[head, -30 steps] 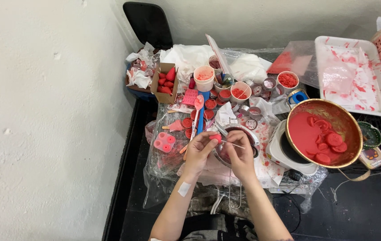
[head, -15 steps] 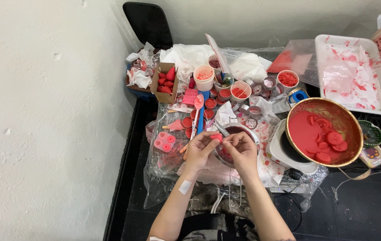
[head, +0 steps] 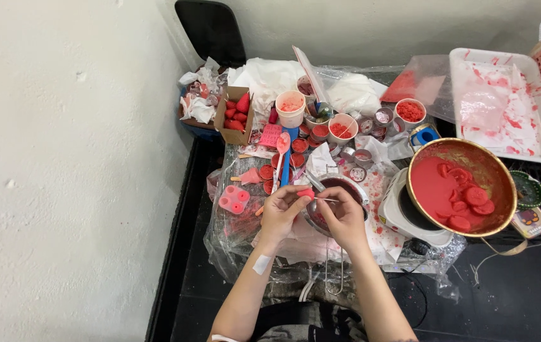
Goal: The recorder is trimming and finishing small red wax candle ornaments using scissors and a picking tool at a workspace filled with craft supplies.
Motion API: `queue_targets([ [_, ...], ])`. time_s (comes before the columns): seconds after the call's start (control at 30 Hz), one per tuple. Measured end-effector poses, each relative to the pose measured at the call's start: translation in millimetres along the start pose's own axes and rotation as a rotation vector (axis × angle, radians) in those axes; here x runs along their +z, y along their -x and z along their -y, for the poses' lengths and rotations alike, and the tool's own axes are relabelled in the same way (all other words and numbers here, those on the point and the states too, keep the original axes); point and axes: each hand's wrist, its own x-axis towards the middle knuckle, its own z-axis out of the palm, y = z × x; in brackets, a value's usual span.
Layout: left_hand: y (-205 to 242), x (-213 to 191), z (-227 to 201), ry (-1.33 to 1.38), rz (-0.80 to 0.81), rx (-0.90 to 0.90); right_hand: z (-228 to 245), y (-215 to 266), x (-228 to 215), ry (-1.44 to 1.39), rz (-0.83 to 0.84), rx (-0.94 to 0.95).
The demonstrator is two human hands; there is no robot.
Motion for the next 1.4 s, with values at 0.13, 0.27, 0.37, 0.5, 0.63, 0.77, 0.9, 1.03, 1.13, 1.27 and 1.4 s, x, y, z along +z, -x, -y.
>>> queue_targets([
  [0.13,-1,2,3,0.022,0.005,0.013,-7,0,-4,0.066,-0.004,0.037],
  [0.27,0,2,7,0.066,0.028,0.032,-12,0,-4,0.058,-0.021,0.017],
  [0.37,1,2,5,0.076,0.035,0.026,-17,-1,-5,0.038,-0.014,0.019],
  [0.5,0,2,2,0.06,0.046,0.031,-12,-1,-3,0.053,-0.044,0.045],
  [0.63,1,6,-9,0.026,0.039,0.016,-13,-3,-2,0.017,-0.028,0.023],
  [0.77,3,9,-17,-0.002,0.048,0.038,-6,-3,-3,0.05,-0.018,0.026],
  [0.9,5,11,-22,0.005,0.033,0.077,1,-3,-5,0.195,-0.017,0.09],
  [1.03,6,9,-22,0.021,0.03,0.093,10,-3,-7,0.193,-0.001,0.134],
  [1.13,6,9,-23,-0.018,0.035,0.118,8,-3,-10,0.204,-0.014,0.129],
  [1.27,4,12,-28,0.013,0.059,0.059,25,-4,-4,0.141,0.026,0.147],
  [1.4,3,12,-31,0.007,0.076,0.104,14,-8,-16,0.227,0.055,0.036],
])
